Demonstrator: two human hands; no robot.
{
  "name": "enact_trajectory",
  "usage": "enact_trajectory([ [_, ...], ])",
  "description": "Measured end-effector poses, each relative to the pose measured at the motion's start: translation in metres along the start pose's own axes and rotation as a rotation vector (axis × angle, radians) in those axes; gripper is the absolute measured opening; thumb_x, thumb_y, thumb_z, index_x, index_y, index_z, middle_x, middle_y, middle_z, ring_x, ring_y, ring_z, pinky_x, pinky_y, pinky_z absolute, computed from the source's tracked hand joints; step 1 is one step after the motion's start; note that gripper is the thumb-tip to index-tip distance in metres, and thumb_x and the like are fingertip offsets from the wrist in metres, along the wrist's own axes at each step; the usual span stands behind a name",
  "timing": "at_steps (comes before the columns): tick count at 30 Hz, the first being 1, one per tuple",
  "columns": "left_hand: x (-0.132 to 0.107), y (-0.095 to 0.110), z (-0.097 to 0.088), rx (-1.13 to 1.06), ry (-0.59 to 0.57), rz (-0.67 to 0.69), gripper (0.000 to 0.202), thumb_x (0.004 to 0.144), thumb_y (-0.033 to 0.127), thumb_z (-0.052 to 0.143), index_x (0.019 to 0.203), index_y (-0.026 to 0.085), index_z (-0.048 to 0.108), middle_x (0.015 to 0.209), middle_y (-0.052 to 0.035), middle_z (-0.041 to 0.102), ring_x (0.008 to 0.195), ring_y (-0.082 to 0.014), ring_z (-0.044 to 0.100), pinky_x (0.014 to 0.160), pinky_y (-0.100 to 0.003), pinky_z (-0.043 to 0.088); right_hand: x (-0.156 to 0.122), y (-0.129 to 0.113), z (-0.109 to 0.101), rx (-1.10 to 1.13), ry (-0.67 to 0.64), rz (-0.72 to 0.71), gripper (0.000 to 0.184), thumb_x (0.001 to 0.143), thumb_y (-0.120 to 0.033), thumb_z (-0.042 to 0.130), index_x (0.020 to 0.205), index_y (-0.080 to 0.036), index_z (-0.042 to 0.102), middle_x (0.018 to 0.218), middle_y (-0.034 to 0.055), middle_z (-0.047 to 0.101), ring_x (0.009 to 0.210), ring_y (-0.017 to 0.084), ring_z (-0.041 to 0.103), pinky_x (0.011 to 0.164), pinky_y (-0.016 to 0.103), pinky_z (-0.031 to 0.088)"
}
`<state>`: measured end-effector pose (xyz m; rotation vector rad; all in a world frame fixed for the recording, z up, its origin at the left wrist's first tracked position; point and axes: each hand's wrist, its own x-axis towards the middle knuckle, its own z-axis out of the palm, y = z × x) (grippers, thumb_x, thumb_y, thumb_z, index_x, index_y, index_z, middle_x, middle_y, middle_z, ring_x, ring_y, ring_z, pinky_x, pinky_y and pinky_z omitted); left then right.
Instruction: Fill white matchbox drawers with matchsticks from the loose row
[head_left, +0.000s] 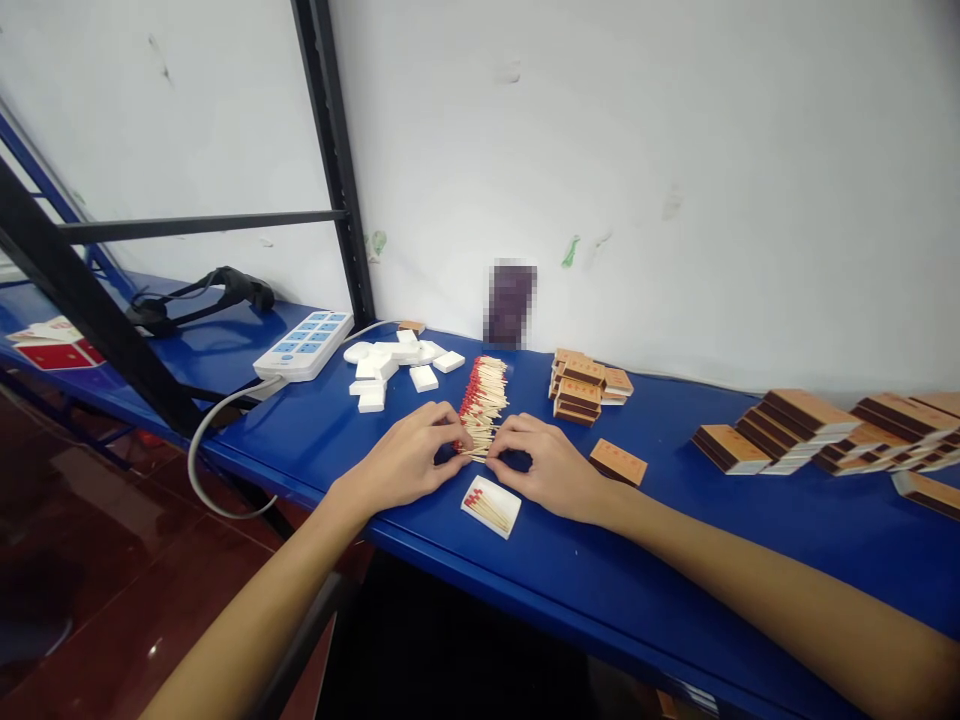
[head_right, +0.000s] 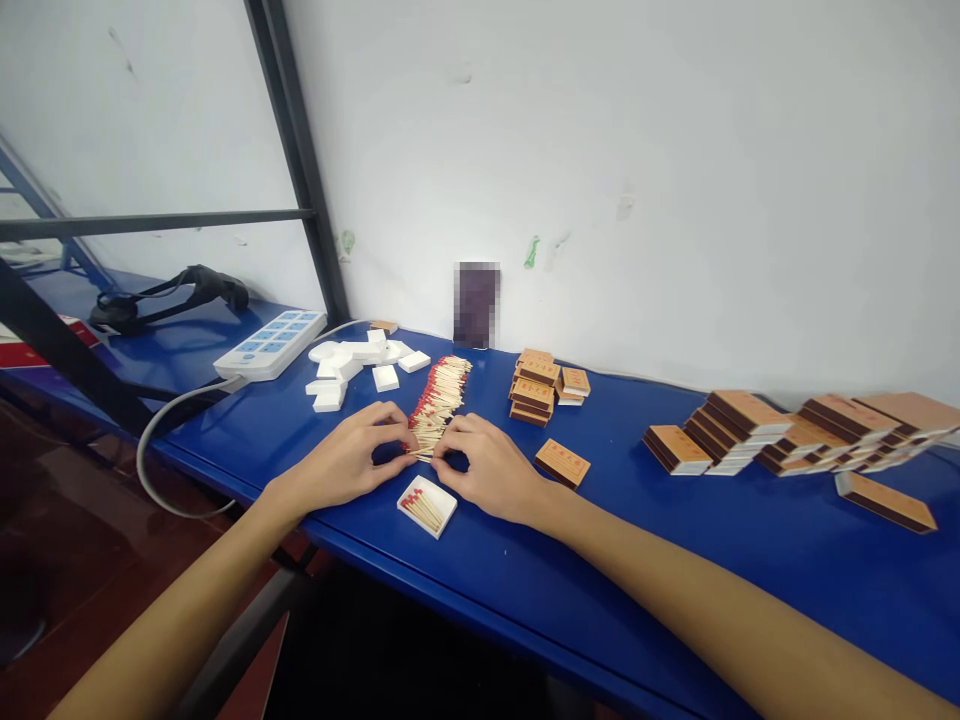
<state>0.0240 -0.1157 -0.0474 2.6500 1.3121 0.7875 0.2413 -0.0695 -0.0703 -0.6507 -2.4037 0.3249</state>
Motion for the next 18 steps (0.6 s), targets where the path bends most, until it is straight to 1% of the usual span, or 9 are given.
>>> enact_trajectory([
  [3,-0.0005,0.0005,0.0,-0.008,-0.015,0.007,0.009,0.09,0.024,0.058,0.094,0.02,0.065,0.097,-0.0032,0.055,0.092,-0.0187,0.054,0.082,-0.032,0.046,0.0001,-0.0001,0.0003,0.005,-0.007,0.014,0.009,0.082,-0.012,0.062,0.079,-0.021,0.066,0.083,0.0019,0.064,0.083,0.017,0.057,0.075,0.031,0.046],
  [9,-0.0005,-0.0007,0.0003,0.018,-0.036,0.003,0.014,0.093,0.019,0.05,0.095,0.02,0.064,0.098,-0.0044,0.054,0.091,-0.0191,0.054,0.081,-0.032,0.046,0.0022,-0.0004,0.0011,0.008,-0.009,0.029,0.009,0.08,-0.012,0.062,0.077,-0.02,0.065,0.078,0.0016,0.063,0.078,0.016,0.056,0.07,0.029,0.045],
  [15,-0.0005,-0.0008,0.0008,0.024,-0.036,0.0,0.017,0.093,0.019,0.048,0.095,0.019,0.065,0.096,-0.0045,0.055,0.089,-0.0189,0.054,0.08,-0.031,0.046,0.0036,-0.0034,-0.0022,0.056,-0.041,0.033,0.011,0.077,-0.008,0.06,0.073,-0.018,0.063,0.07,-0.0012,0.055,0.064,0.011,0.051,0.061,0.024,0.04],
  [18,-0.0005,0.0008,0.0002,0.021,-0.042,-0.002,0.016,0.092,0.02,0.05,0.095,0.019,0.066,0.096,-0.0044,0.056,0.09,-0.0189,0.054,0.08,-0.031,0.046,0.0032,-0.0046,-0.0031,0.052,-0.069,0.051,0.011,0.076,-0.008,0.06,0.073,-0.018,0.063,0.062,-0.0046,0.05,0.058,0.009,0.047,0.062,0.024,0.037],
])
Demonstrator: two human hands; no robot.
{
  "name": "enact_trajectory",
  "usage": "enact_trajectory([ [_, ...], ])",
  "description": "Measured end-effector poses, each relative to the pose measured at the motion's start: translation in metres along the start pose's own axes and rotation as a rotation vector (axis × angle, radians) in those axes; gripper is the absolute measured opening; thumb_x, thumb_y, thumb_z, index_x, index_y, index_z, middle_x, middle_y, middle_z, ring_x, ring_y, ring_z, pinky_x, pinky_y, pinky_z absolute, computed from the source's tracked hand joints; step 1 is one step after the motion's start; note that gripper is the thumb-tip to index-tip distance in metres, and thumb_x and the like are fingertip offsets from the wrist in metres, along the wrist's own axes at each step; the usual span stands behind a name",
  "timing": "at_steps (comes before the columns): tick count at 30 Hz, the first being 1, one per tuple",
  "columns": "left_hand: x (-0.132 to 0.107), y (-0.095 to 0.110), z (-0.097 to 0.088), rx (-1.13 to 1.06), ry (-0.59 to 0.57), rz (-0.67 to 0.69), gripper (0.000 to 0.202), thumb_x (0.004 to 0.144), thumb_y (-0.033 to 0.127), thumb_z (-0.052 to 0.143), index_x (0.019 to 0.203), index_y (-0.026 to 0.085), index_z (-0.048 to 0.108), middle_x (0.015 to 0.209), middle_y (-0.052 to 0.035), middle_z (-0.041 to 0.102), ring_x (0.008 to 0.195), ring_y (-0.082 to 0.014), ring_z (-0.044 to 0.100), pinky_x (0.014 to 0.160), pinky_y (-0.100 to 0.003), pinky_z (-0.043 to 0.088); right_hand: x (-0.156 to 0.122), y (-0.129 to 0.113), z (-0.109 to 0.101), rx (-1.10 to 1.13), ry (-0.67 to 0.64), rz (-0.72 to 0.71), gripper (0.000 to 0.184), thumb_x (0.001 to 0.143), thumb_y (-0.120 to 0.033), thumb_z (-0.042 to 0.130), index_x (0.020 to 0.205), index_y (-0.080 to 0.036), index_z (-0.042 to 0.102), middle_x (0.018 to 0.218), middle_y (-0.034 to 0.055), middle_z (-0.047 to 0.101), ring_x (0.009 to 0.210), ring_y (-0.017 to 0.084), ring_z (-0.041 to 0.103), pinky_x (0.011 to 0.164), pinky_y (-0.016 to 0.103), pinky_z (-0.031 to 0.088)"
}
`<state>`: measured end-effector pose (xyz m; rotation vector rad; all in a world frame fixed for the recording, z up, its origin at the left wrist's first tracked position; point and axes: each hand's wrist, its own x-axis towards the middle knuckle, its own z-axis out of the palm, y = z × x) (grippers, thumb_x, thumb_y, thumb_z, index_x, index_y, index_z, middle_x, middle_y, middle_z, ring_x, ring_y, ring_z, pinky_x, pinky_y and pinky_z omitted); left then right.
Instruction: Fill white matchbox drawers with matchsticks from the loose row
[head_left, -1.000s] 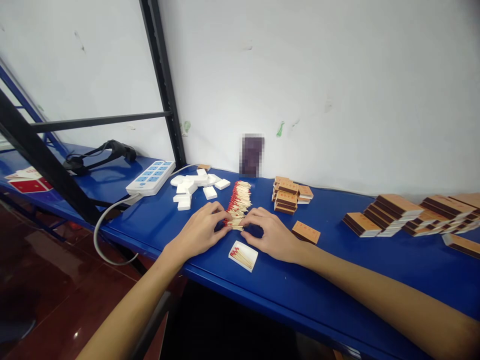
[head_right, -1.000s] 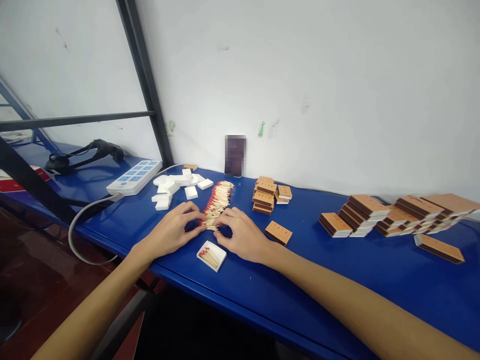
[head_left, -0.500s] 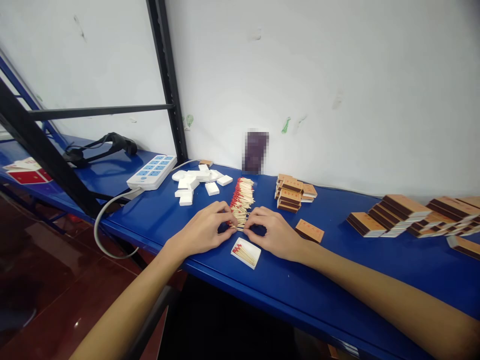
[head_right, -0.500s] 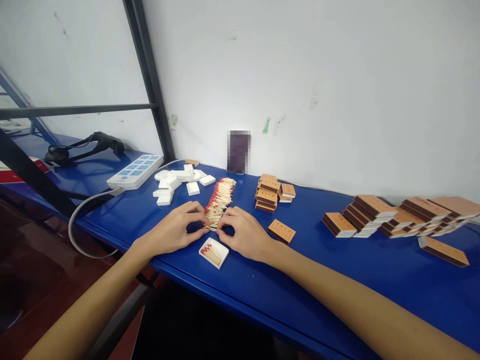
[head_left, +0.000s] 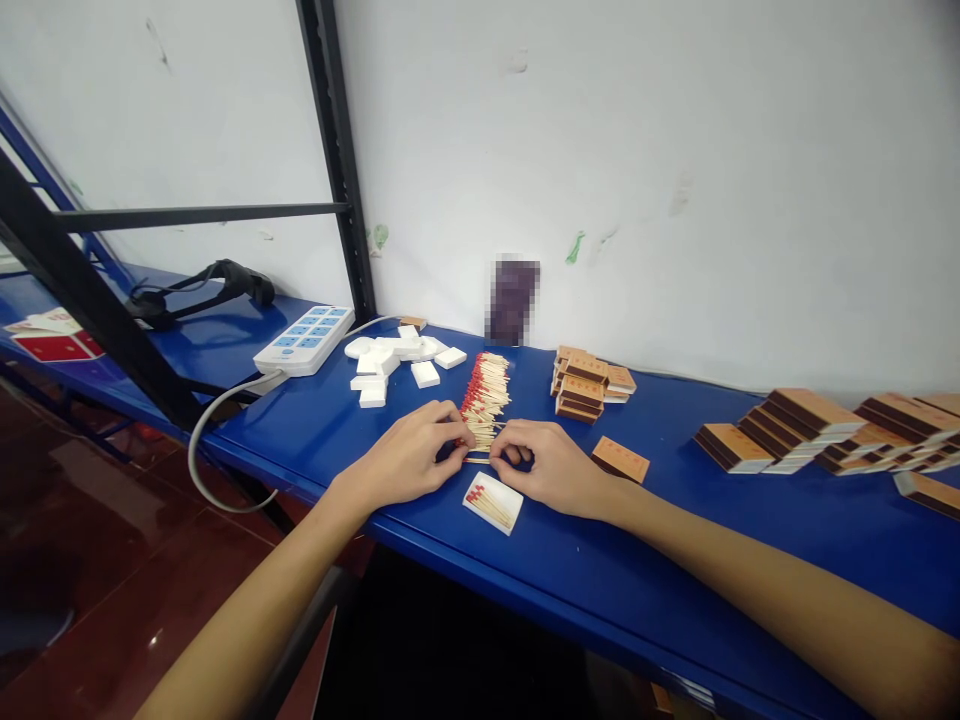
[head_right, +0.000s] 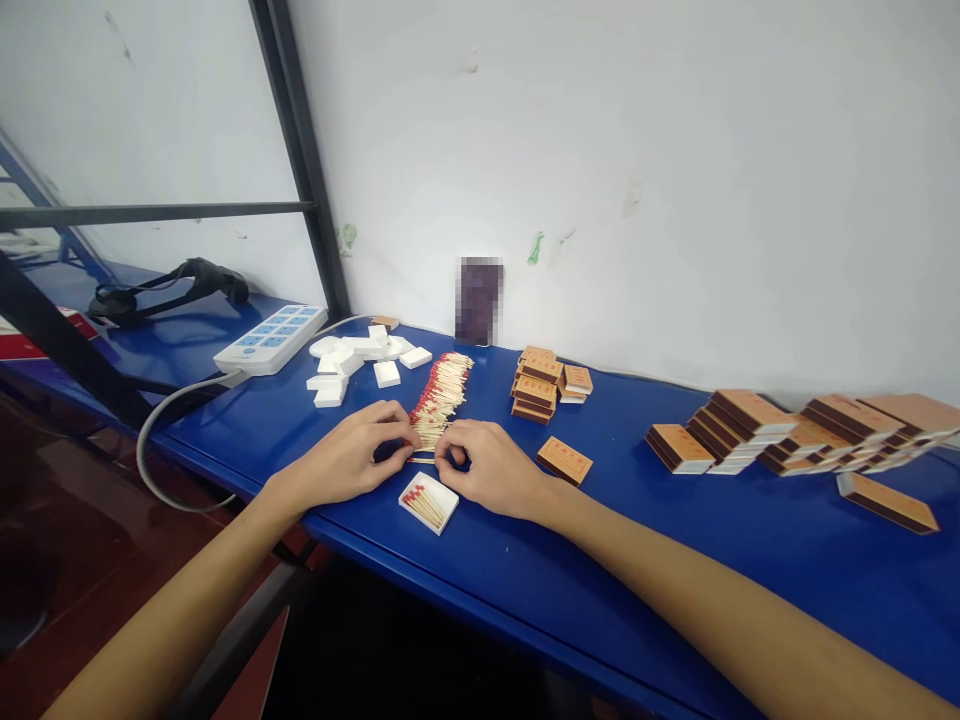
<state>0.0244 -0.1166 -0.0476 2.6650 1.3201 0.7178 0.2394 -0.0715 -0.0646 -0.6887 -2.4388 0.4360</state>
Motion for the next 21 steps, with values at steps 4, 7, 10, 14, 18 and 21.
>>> enact_trajectory([
  [4,0.0,0.0026,-0.0014,-0.001,-0.022,-0.003,0.016,0.09,0.02,0.053,0.095,0.019,0.067,0.098,-0.0047,0.056,0.093,-0.0192,0.055,0.084,-0.032,0.046,-0.0007,0.0004,0.0012,-0.045,-0.005,0.043,0.008,0.079,-0.013,0.061,0.072,-0.018,0.062,0.052,-0.0087,0.043,0.049,0.007,0.041,0.069,0.028,0.036],
  [7,0.0003,0.0036,-0.0019,-0.003,-0.018,-0.006,0.015,0.089,0.02,0.054,0.094,0.019,0.068,0.1,-0.0049,0.056,0.094,-0.0192,0.056,0.085,-0.032,0.046,-0.0009,0.0022,0.003,-0.053,0.057,0.089,0.009,0.082,-0.017,0.06,0.075,-0.019,0.063,0.049,-0.0094,0.042,0.046,0.007,0.038,0.069,0.028,0.036],
  [10,0.0003,0.0035,-0.0019,-0.004,-0.02,-0.007,0.015,0.089,0.02,0.055,0.094,0.019,0.069,0.099,-0.0048,0.056,0.093,-0.0189,0.056,0.084,-0.031,0.046,-0.0015,0.0042,0.004,-0.025,0.083,0.126,0.008,0.084,-0.017,0.058,0.081,-0.019,0.065,0.05,-0.0085,0.041,0.046,0.008,0.039,0.059,0.025,0.034],
  [14,-0.0002,0.0028,-0.0018,0.006,-0.014,-0.012,0.016,0.09,0.021,0.054,0.097,0.019,0.068,0.099,-0.0046,0.057,0.092,-0.0187,0.055,0.082,-0.031,0.046,-0.0017,0.0053,0.0033,0.003,0.076,0.096,0.009,0.084,-0.015,0.058,0.082,-0.019,0.066,0.057,-0.0058,0.042,0.052,0.009,0.042,0.053,0.023,0.032],
  [18,-0.0007,0.0021,-0.0018,0.005,-0.019,0.001,0.018,0.09,0.022,0.055,0.098,0.019,0.07,0.1,-0.0047,0.057,0.093,-0.0187,0.055,0.084,-0.032,0.046,-0.0005,0.0047,0.0025,-0.017,0.055,0.086,0.01,0.084,-0.014,0.058,0.08,-0.019,0.065,0.059,-0.0054,0.043,0.054,0.009,0.043,0.054,0.023,0.032],
  [21,-0.0009,0.0019,-0.0016,-0.003,-0.016,0.012,0.019,0.09,0.021,0.055,0.1,0.02,0.071,0.101,-0.0047,0.057,0.093,-0.0188,0.055,0.084,-0.032,0.046,-0.0001,0.004,0.0027,-0.041,0.062,0.078,0.01,0.083,-0.013,0.058,0.077,-0.018,0.064,0.059,-0.005,0.044,0.055,0.009,0.043,0.055,0.023,0.032],
])
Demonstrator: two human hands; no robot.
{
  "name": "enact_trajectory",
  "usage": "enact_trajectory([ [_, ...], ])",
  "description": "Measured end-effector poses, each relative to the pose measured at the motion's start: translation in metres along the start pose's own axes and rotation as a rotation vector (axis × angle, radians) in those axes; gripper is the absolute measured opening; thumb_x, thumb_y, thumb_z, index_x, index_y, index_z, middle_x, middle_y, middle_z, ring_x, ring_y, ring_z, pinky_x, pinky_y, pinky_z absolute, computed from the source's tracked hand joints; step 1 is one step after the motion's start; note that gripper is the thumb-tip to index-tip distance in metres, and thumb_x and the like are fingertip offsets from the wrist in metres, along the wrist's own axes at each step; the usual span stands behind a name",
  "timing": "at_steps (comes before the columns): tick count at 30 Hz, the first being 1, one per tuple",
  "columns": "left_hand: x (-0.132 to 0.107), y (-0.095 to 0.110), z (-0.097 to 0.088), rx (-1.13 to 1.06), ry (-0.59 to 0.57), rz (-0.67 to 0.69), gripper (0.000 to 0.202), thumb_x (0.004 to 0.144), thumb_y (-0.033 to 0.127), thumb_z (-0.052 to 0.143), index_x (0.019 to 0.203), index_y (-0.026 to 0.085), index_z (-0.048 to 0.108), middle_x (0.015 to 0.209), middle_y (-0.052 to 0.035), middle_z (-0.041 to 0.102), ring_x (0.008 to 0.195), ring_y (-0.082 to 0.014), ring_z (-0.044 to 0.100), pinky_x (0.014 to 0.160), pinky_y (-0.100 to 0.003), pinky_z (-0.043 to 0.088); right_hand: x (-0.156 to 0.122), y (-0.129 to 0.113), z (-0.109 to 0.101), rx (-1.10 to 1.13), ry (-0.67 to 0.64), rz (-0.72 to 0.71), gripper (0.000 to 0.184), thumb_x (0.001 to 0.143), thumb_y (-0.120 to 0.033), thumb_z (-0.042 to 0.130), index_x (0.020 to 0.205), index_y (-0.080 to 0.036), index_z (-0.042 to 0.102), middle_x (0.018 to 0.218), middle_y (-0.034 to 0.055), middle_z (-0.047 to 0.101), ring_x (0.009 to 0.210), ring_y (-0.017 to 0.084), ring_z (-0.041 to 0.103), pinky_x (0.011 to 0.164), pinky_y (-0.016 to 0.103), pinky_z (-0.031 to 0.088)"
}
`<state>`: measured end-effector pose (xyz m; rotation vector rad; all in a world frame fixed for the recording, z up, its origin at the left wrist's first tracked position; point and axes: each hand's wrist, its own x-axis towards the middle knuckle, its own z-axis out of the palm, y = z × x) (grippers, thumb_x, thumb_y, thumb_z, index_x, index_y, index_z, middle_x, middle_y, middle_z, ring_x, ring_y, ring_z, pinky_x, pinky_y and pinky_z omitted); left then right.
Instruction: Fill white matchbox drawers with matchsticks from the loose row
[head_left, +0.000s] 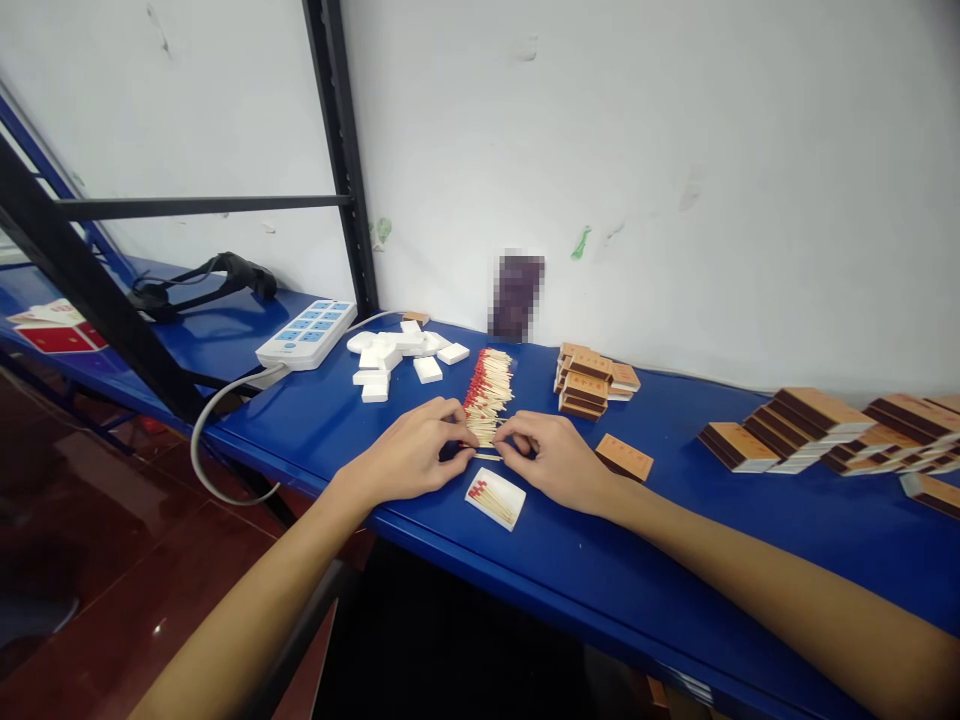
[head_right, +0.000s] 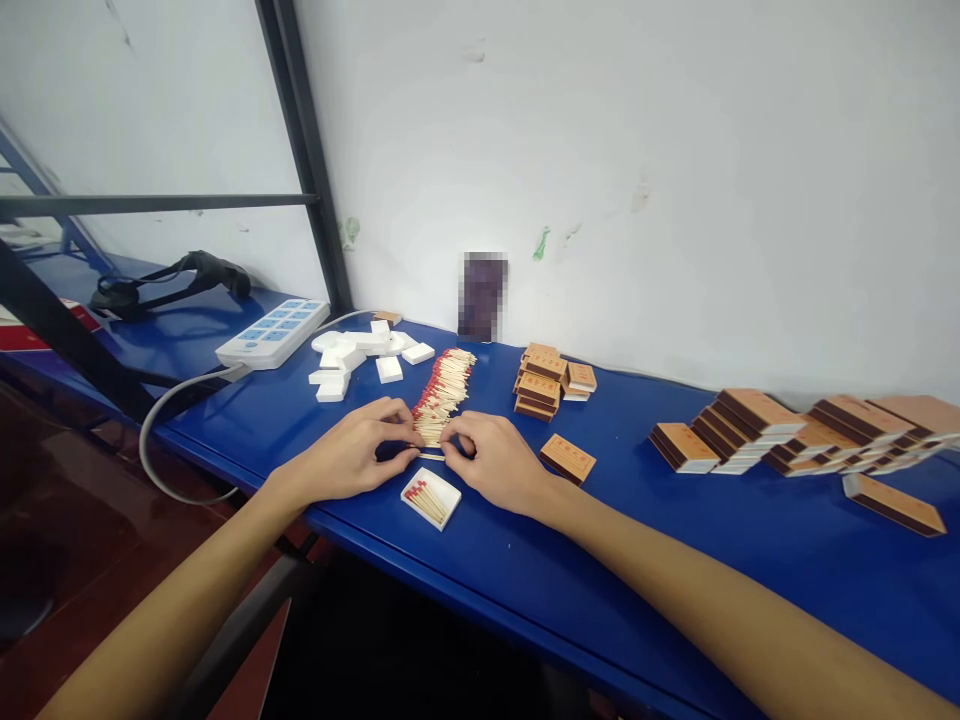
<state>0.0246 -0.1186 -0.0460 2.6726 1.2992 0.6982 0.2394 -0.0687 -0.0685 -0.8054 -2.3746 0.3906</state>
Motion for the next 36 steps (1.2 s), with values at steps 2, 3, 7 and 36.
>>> enact_trajectory([
  [2,0.0,0.0001,0.0,-0.005,-0.004,0.008,0.02,0.09,0.021,0.055,0.101,0.021,0.072,0.101,-0.0046,0.057,0.093,-0.0188,0.055,0.083,-0.031,0.045,-0.0003,-0.0004,0.0003,-0.018,0.008,-0.007,0.011,0.082,-0.013,0.058,0.075,-0.018,0.063,0.059,-0.0046,0.044,0.057,0.01,0.044,0.056,0.024,0.033],
  [3,0.0,0.0001,-0.0001,-0.006,-0.008,0.012,0.02,0.09,0.021,0.056,0.101,0.022,0.072,0.1,-0.0044,0.057,0.093,-0.0188,0.055,0.083,-0.031,0.045,-0.0006,-0.0006,0.0004,-0.022,0.009,-0.009,0.011,0.082,-0.012,0.058,0.074,-0.018,0.063,0.06,-0.0043,0.044,0.058,0.01,0.044,0.056,0.024,0.033],
  [7,-0.0001,0.0004,-0.0005,-0.006,-0.02,0.014,0.02,0.089,0.02,0.057,0.102,0.022,0.072,0.101,-0.0041,0.056,0.093,-0.0186,0.055,0.083,-0.031,0.045,-0.0013,-0.0021,0.0003,-0.003,0.018,-0.006,0.011,0.082,-0.013,0.057,0.077,-0.018,0.065,0.07,-0.0014,0.05,0.061,0.01,0.047,0.058,0.025,0.036],
  [36,0.0001,0.0016,-0.0011,-0.043,-0.036,0.016,0.018,0.086,0.02,0.06,0.098,0.02,0.073,0.096,-0.0039,0.054,0.091,-0.0181,0.055,0.08,-0.03,0.045,-0.0005,-0.0035,-0.0012,0.016,-0.017,-0.022,0.011,0.081,-0.013,0.057,0.075,-0.018,0.065,0.069,-0.001,0.053,0.06,0.01,0.046,0.058,0.024,0.037],
])
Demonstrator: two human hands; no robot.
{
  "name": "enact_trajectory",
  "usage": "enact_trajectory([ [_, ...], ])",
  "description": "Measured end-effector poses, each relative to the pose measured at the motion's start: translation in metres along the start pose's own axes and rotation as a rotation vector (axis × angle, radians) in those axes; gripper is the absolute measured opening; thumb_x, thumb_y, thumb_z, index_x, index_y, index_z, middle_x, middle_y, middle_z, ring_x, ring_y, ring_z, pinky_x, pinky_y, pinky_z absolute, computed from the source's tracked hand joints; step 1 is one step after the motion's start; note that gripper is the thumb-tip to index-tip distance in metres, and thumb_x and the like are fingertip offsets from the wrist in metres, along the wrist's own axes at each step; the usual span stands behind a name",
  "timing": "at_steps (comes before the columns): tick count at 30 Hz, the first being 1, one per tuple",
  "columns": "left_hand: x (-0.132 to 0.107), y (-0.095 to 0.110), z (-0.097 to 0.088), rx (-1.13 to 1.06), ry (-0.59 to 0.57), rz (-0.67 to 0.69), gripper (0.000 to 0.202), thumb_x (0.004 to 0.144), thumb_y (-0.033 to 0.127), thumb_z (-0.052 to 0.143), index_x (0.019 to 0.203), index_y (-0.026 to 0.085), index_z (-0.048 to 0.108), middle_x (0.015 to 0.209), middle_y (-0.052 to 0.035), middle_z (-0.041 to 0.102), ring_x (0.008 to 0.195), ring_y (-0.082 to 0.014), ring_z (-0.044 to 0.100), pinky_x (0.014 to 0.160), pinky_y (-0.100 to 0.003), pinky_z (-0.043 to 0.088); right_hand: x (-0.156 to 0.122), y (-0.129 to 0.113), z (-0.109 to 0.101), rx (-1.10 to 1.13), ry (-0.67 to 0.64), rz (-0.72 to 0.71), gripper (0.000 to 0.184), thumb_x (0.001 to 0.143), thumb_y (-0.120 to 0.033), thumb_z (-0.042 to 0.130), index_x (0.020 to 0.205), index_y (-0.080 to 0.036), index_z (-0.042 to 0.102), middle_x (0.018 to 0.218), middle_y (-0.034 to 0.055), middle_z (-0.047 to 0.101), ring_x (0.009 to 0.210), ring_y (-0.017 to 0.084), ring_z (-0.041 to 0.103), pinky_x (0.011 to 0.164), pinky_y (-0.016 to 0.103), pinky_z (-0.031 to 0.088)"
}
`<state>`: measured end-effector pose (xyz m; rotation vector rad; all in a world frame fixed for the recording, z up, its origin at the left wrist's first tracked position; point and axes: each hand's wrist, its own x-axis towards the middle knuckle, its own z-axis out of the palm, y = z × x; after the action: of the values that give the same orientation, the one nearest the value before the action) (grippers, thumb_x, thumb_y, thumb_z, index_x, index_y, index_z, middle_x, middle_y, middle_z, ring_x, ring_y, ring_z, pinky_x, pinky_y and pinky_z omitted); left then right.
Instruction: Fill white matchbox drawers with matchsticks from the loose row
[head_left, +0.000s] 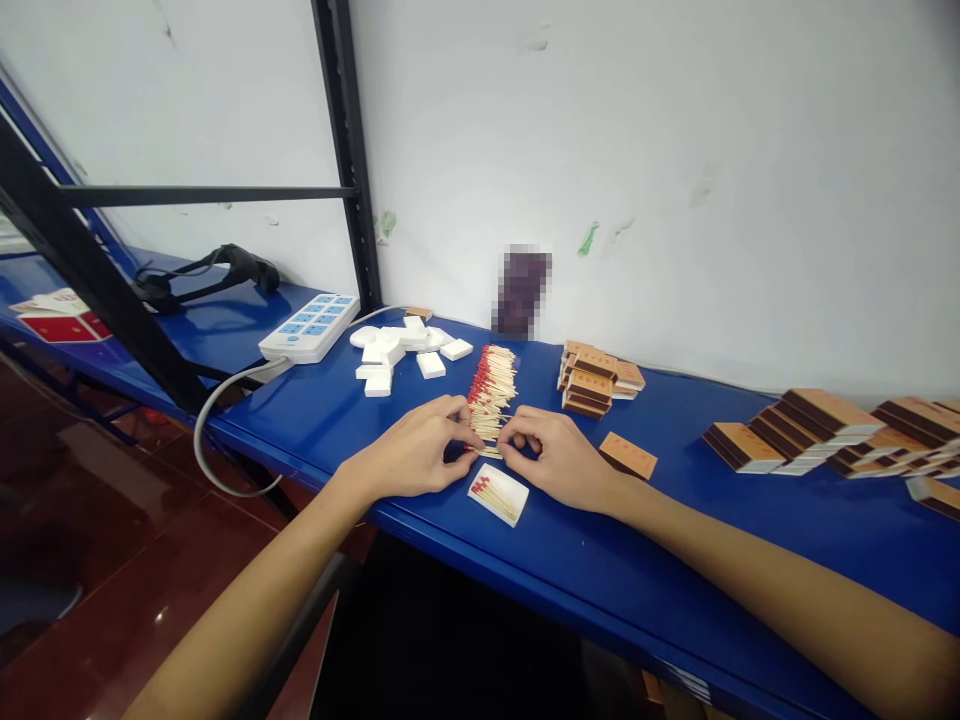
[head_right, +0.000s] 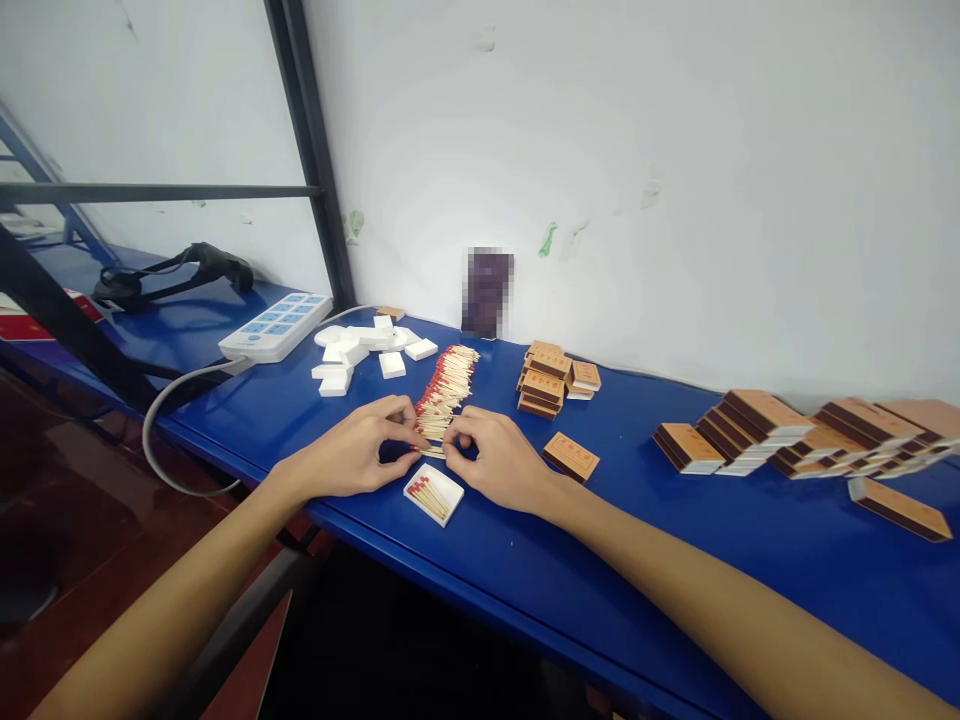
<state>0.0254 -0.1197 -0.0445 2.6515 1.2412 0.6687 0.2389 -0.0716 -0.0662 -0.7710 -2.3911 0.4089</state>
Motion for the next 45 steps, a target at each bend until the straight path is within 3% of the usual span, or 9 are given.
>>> enact_trajectory([
  [25,-0.0009,-0.0008,0.001,0.101,0.024,-0.04,0.027,0.087,0.03,0.058,0.109,0.022,0.071,0.093,-0.0047,0.053,0.087,-0.0201,0.054,0.076,-0.032,0.046,-0.0011,0.0005,0.0006,-0.046,0.005,-0.001,0.021,0.089,-0.02,0.053,0.089,-0.019,0.074,0.069,0.0006,0.052,0.059,0.011,0.048,0.057,0.026,0.037],
  [45,-0.0005,0.0007,-0.0008,0.048,-0.027,-0.051,0.025,0.088,0.031,0.058,0.105,0.019,0.07,0.093,-0.0051,0.053,0.087,-0.0202,0.054,0.078,-0.032,0.045,-0.0014,0.0004,0.0011,-0.054,0.01,-0.001,0.023,0.089,-0.019,0.053,0.098,-0.019,0.074,0.068,0.0002,0.053,0.059,0.012,0.049,0.057,0.026,0.038],
])
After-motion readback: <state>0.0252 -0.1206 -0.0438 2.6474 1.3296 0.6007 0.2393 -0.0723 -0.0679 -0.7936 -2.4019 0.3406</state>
